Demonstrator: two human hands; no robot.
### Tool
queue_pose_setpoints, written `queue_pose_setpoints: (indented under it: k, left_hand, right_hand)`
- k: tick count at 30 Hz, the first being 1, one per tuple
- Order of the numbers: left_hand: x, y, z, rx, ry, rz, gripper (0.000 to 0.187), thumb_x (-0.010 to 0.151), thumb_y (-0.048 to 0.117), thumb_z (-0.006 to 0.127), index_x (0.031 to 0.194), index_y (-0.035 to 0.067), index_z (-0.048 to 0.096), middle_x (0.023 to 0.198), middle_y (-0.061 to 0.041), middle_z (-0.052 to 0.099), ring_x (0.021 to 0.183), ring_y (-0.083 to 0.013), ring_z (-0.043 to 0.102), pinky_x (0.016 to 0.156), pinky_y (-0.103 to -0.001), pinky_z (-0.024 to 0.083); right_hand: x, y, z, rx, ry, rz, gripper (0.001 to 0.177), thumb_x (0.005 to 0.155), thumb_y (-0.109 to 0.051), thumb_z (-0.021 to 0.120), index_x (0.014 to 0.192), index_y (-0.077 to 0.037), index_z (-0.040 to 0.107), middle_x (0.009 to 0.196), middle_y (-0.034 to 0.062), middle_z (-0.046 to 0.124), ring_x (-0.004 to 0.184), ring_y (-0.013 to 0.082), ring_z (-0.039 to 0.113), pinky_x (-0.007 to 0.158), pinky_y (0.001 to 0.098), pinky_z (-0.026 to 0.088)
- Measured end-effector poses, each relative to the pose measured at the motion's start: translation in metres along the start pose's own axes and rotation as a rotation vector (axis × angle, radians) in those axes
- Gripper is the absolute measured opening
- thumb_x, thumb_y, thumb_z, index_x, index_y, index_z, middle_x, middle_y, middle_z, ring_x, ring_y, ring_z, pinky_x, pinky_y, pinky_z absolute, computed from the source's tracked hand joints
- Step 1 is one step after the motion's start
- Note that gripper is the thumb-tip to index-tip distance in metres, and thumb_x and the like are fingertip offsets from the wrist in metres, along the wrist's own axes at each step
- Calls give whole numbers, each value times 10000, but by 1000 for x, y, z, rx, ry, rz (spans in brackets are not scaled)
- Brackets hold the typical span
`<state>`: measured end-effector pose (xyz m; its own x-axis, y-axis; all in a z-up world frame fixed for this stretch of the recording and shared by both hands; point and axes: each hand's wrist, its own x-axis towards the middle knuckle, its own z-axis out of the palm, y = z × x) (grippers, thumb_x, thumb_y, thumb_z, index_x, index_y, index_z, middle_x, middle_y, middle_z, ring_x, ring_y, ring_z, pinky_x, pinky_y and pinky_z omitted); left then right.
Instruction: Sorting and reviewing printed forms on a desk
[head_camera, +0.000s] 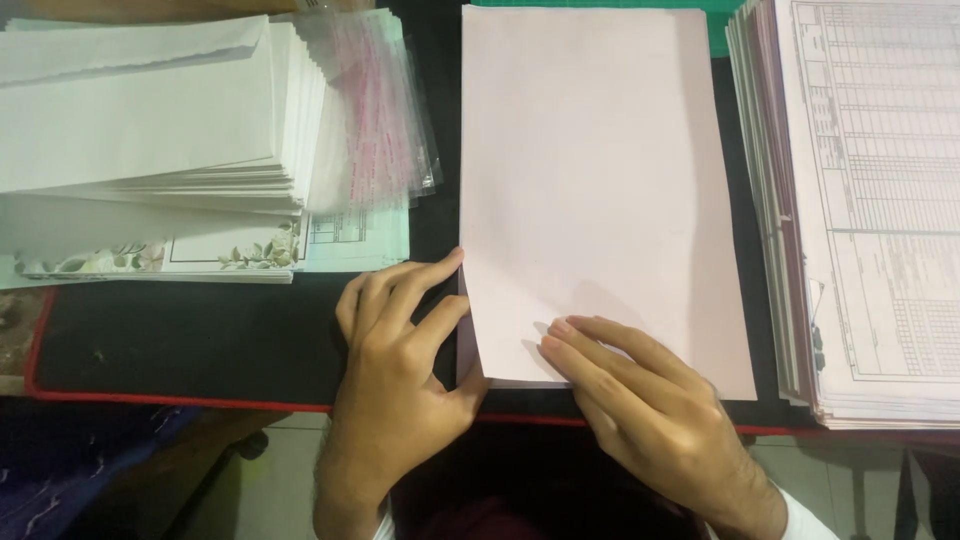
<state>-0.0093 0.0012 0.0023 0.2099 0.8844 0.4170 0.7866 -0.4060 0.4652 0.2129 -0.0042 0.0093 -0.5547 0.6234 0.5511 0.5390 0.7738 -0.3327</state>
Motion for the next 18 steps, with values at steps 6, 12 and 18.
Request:
queue_pose_setpoints:
  k: [6, 12, 18]
  left_hand:
    - [0, 1, -1, -31, 24, -15, 286, 771, 192, 749, 1015, 66, 670, 1338, -85, 665, 1173, -301, 581, 1039, -496, 347]
    - [0, 2, -1, -71, 14, -75, 291, 767, 106, 723, 1009, 104, 562, 1332, -98, 697, 1160, -266, 592, 1060, -487, 325]
    - [1, 6, -6, -176, -16, -132, 363, 904, 160, 421, 1218, 67, 580, 1355, -86, 674, 1208, -249, 583, 1078, -463, 308]
  right_hand:
    - [-13, 7, -10, -219, 7, 55, 485, 870, -466, 798, 1238, -167, 701, 1329, 103, 695, 1247, 381, 674, 1144, 562, 434]
    - [-31, 24, -6, -263, -46, 150, 566, 827, -437, 822, 1289, -140, 686, 1398, 98, 655, 1325, 342, 616, 1164, 578, 453]
    - [-29, 22, -5, -251, -18, 137, 475, 847, -420, 790, 1223, -139, 719, 1346, 109, 685, 1281, 348, 649, 1126, 568, 483]
